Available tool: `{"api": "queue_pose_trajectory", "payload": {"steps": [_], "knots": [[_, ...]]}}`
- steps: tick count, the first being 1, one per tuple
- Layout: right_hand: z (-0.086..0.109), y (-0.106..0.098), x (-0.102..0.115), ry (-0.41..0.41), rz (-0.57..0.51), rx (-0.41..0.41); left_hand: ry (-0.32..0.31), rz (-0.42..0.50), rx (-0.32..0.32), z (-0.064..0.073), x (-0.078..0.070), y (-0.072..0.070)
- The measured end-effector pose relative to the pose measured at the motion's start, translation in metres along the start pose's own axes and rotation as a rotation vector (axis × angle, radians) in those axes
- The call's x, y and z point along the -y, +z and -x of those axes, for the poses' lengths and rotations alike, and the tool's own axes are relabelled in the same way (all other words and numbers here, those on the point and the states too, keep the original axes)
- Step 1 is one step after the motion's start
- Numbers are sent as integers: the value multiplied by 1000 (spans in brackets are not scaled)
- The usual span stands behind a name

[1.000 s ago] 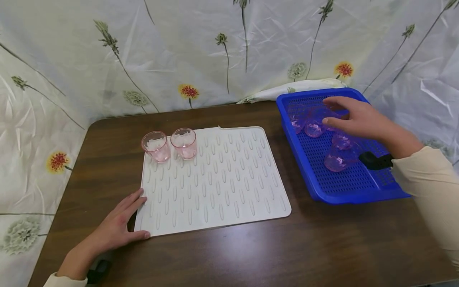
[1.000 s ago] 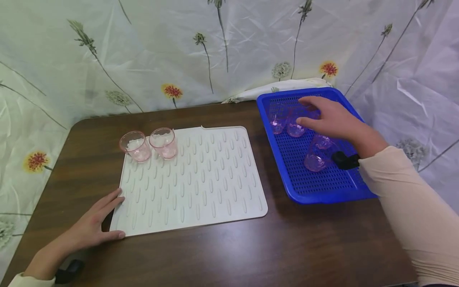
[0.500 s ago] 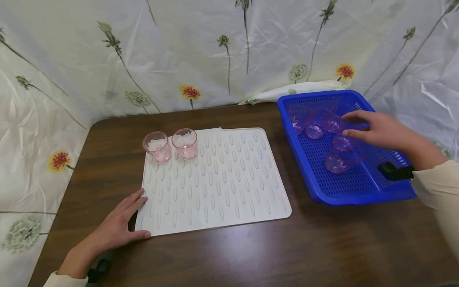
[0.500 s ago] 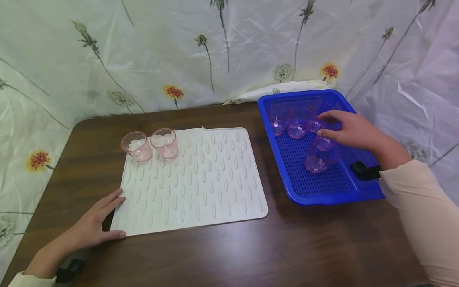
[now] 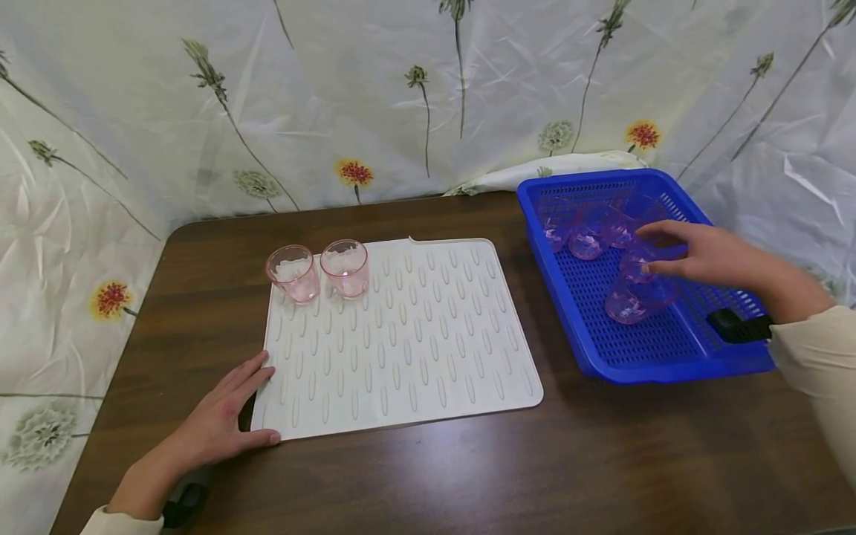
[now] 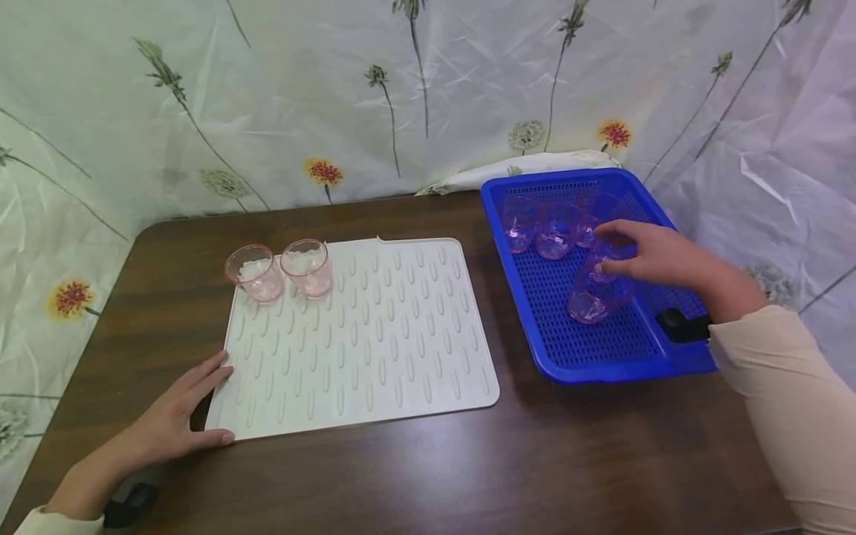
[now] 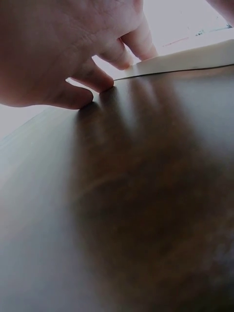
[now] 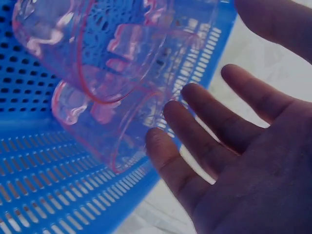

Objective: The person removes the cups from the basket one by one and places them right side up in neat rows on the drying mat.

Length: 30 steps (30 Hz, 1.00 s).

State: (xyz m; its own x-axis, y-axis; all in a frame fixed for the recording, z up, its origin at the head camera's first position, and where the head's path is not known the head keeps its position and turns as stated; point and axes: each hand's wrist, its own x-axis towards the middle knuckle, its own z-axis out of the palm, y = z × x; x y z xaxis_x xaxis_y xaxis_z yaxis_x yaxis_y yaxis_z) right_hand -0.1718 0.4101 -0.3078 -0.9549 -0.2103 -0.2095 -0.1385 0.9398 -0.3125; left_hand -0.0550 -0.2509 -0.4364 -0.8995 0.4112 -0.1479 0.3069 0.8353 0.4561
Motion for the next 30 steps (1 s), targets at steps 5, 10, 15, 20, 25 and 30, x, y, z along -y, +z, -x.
{"api": "queue_pose_trajectory", "payload": {"steps": [5,10,15,20,25,30], "knots": [[0,8,-9,-41,3,17,-6,-2,5,0,0,0],[0,13,-16,-43,-6,40,24,-12,-21,1,1,2],[1,16,-18,-20,-15,57,37,-13,-36,1,2,3],[1,18,-18,-29,12,35,23,-5,-21,1,1,2],[2,20,-17,-50,81,-63,20,-2,-16,1,1,2],[3,21,-15,-47,71,-20,17,-4,-11,0,1,2]]}}
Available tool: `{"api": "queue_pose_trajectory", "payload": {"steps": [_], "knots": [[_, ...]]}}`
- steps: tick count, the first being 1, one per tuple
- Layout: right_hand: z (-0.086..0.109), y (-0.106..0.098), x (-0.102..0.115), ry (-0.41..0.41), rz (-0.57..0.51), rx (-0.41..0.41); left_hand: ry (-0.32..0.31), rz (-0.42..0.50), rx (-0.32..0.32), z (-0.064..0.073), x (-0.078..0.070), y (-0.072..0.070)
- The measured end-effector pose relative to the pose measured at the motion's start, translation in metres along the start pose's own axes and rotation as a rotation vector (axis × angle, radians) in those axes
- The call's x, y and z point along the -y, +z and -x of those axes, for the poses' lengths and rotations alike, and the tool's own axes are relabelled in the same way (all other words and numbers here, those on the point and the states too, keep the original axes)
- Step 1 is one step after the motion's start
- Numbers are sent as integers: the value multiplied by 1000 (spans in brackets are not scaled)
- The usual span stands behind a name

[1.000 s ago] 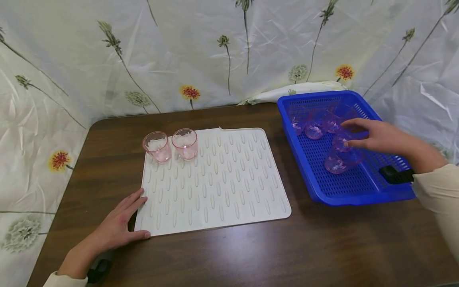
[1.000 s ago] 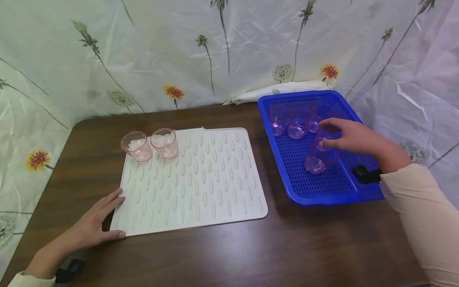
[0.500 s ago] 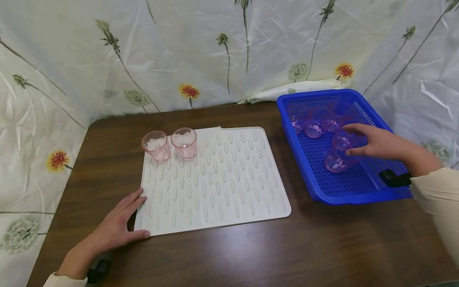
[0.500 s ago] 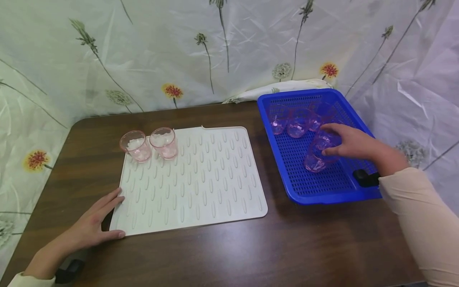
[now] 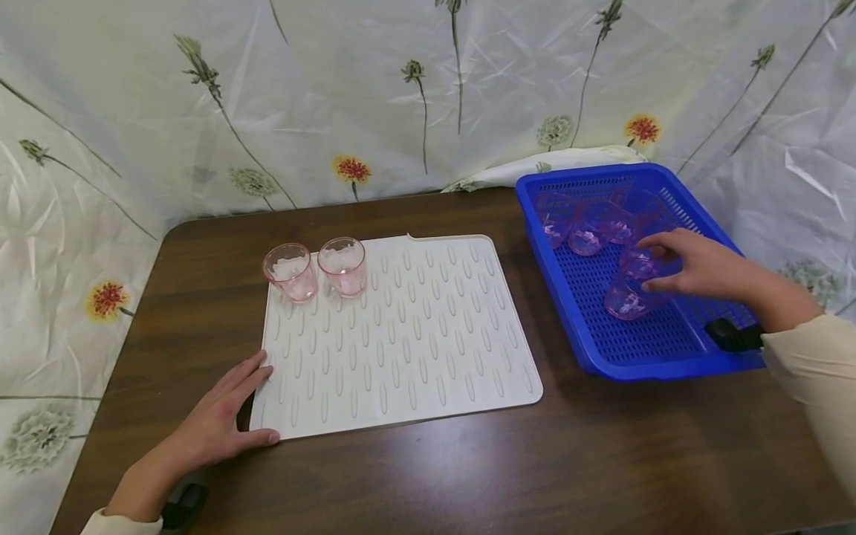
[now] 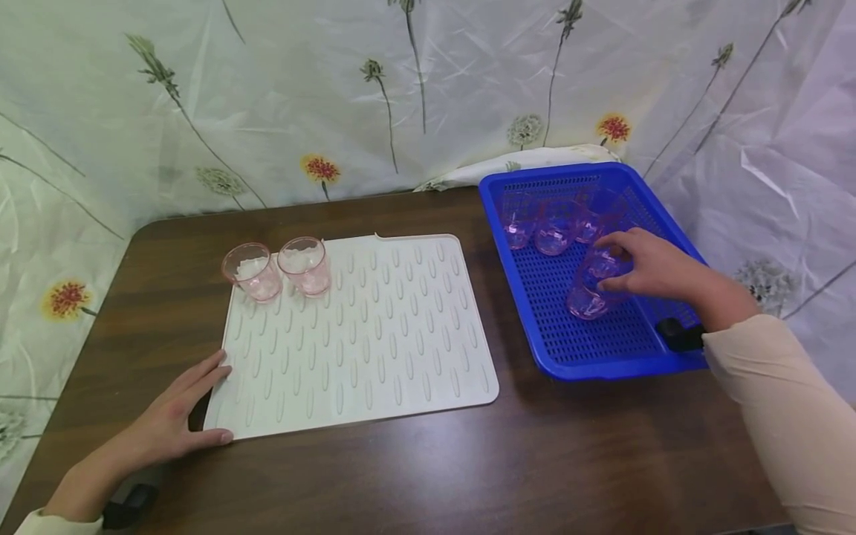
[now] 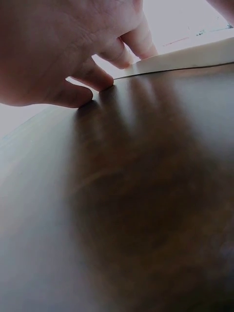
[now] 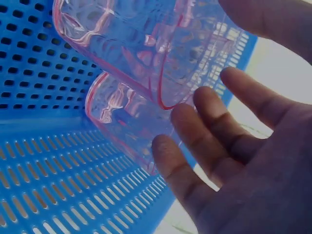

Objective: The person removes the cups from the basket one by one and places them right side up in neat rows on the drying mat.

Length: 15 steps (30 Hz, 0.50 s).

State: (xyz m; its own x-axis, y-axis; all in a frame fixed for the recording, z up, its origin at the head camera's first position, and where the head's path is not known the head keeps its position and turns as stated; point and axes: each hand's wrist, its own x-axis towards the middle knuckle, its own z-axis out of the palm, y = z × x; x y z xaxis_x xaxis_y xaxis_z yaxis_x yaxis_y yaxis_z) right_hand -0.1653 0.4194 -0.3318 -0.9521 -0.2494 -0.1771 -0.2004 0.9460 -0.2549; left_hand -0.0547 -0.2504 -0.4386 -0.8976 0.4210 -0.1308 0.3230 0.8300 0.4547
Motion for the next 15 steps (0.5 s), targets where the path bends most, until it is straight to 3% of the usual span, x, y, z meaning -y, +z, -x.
{"api": "queue_pose_trajectory", "payload": {"steps": [11,15], "knots": [[3,4,3,55,-120,134,-13,6,6,0,0,-1],[6,7,3,27,-146,227,-16,6,7,1,0,-1]]}}
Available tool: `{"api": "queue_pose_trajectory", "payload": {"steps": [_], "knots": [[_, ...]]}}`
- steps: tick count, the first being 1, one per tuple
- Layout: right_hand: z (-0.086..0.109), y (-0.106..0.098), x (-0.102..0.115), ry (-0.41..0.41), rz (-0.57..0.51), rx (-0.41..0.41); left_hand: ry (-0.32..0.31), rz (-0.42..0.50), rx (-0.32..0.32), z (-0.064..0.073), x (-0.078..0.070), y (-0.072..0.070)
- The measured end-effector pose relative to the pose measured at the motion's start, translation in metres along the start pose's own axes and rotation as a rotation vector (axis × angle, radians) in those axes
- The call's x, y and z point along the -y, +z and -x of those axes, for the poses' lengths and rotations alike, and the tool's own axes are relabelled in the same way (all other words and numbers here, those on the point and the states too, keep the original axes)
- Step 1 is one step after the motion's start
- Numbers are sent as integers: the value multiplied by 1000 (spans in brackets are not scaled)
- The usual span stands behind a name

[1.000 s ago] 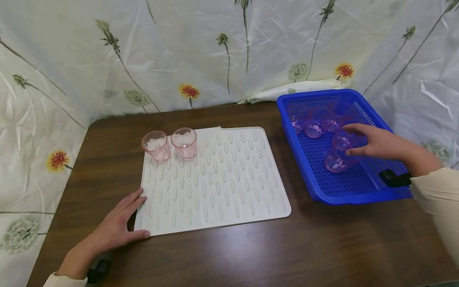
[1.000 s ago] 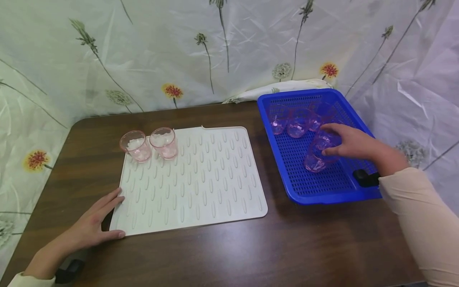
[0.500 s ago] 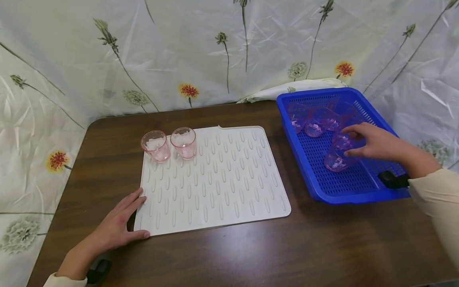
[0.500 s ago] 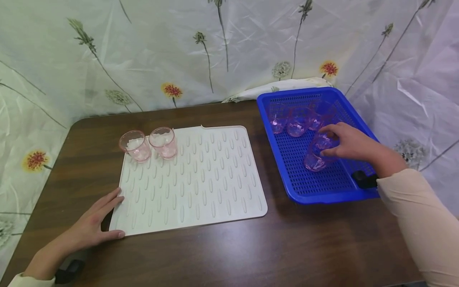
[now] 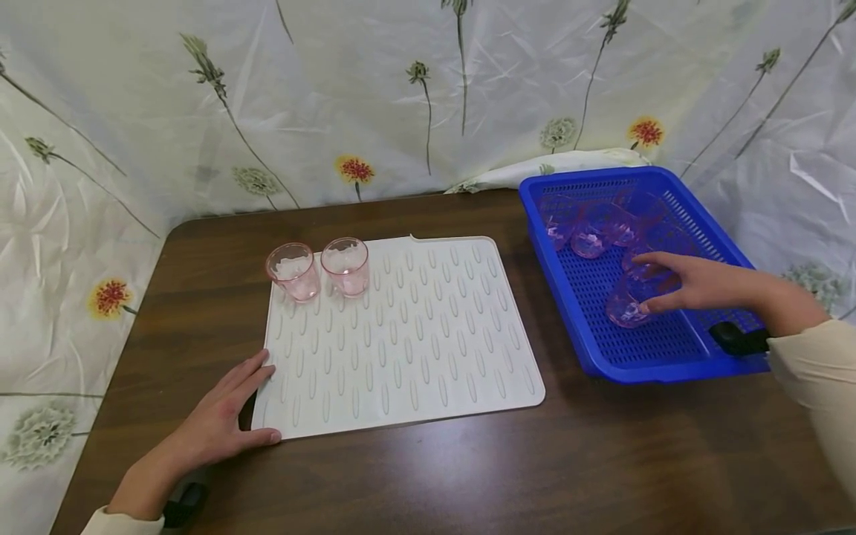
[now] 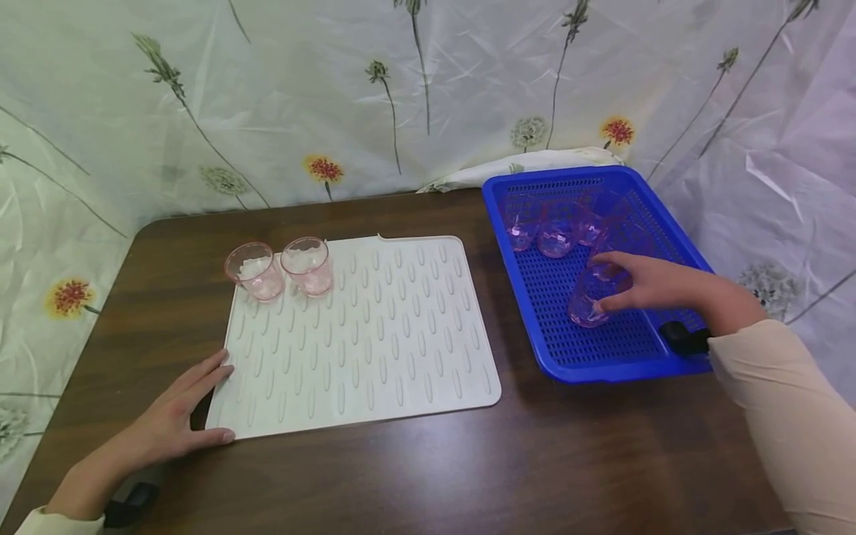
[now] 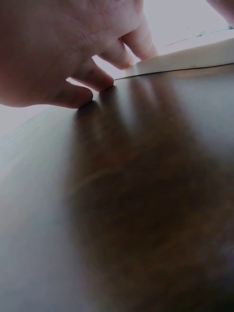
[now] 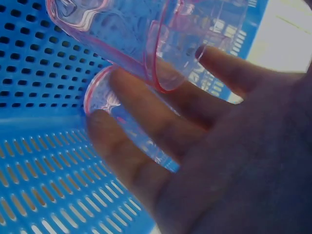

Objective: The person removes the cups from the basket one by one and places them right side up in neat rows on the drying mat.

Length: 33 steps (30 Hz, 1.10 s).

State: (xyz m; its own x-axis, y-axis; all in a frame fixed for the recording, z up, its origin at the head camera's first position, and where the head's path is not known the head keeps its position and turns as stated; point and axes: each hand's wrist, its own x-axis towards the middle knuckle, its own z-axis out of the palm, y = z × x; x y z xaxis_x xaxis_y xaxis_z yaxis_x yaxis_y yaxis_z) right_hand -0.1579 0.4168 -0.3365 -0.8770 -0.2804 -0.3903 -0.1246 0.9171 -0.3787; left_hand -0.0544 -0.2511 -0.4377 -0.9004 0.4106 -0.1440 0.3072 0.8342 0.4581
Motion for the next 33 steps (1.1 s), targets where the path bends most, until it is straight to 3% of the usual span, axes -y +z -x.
{"api": "queue_pose_trajectory", "payload": {"steps": [4,9,15,27,33], "knots": [[1,3,0,-49,-25,41,13,-3,-6,-1,0,0],[-2,3,0,-63,-26,23,14,-2,-12,-2,0,0],[-10,3,-2,-79,-114,17,11,-3,-9,-2,1,0],[-23,10,-6,-102,-218,-28,72,-32,-83,0,4,3],[-26,13,-14,-133,-284,-25,45,-8,-60,0,4,3]]}}
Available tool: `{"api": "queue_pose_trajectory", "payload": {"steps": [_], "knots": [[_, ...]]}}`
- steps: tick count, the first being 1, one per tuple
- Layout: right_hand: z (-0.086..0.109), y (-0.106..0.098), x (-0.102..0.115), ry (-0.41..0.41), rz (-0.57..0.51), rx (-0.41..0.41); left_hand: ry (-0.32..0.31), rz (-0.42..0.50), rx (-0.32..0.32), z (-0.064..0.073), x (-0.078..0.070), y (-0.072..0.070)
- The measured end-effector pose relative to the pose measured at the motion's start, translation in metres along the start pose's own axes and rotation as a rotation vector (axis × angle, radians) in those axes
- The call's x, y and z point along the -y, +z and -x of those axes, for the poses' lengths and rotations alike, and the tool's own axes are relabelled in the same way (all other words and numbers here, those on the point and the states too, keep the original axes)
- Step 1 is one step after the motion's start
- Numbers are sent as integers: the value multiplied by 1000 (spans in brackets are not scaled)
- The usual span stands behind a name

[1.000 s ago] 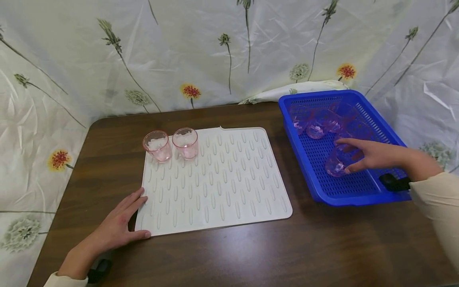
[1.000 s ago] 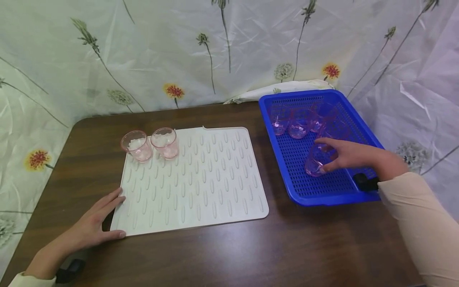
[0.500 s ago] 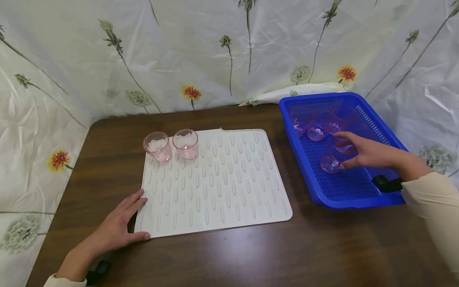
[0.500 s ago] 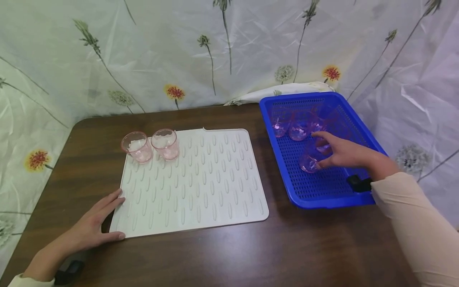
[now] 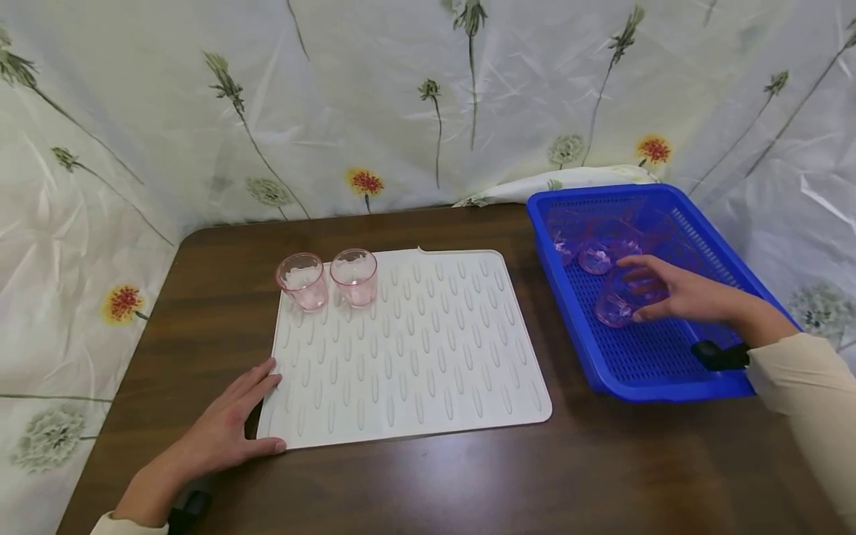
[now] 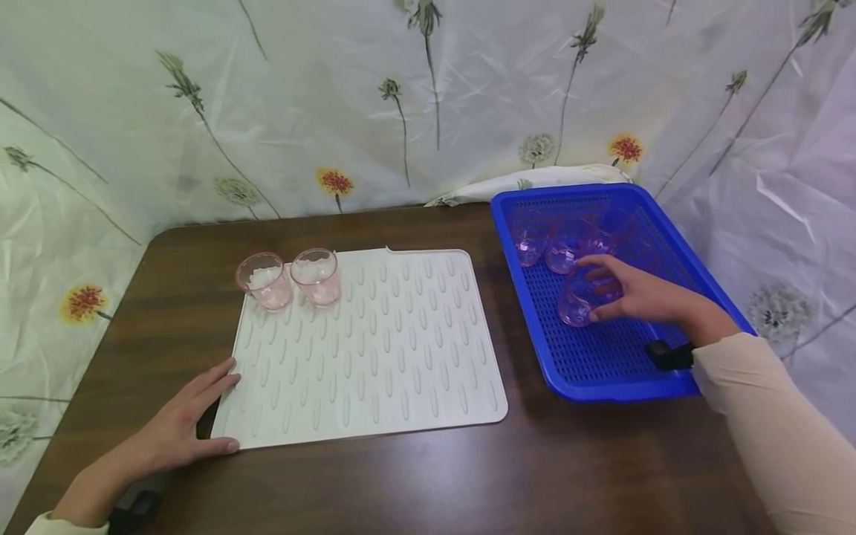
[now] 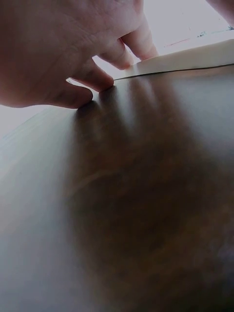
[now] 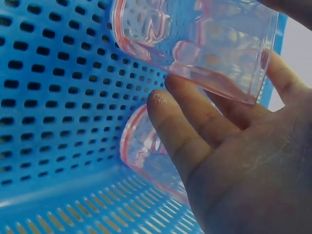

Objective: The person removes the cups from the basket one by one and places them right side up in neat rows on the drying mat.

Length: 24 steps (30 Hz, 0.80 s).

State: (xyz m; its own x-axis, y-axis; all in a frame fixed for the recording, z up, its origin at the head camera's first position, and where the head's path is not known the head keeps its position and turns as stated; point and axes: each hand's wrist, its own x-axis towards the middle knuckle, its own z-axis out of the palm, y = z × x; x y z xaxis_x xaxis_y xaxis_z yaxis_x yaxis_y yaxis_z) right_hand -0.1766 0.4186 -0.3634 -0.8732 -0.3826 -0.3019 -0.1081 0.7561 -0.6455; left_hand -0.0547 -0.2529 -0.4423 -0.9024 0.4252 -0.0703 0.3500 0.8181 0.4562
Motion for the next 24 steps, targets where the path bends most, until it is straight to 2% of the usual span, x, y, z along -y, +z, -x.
{"api": "queue_pose_trajectory", "payload": {"steps": [11,16,24], "knots": [[-2,-3,-10,-30,-62,22,-13,-3,13,-1,0,0],[-4,-2,-14,-19,-91,27,-9,-6,8,-2,1,1],[-9,-1,-15,-46,-121,34,-11,-10,-7,1,2,1]]}}
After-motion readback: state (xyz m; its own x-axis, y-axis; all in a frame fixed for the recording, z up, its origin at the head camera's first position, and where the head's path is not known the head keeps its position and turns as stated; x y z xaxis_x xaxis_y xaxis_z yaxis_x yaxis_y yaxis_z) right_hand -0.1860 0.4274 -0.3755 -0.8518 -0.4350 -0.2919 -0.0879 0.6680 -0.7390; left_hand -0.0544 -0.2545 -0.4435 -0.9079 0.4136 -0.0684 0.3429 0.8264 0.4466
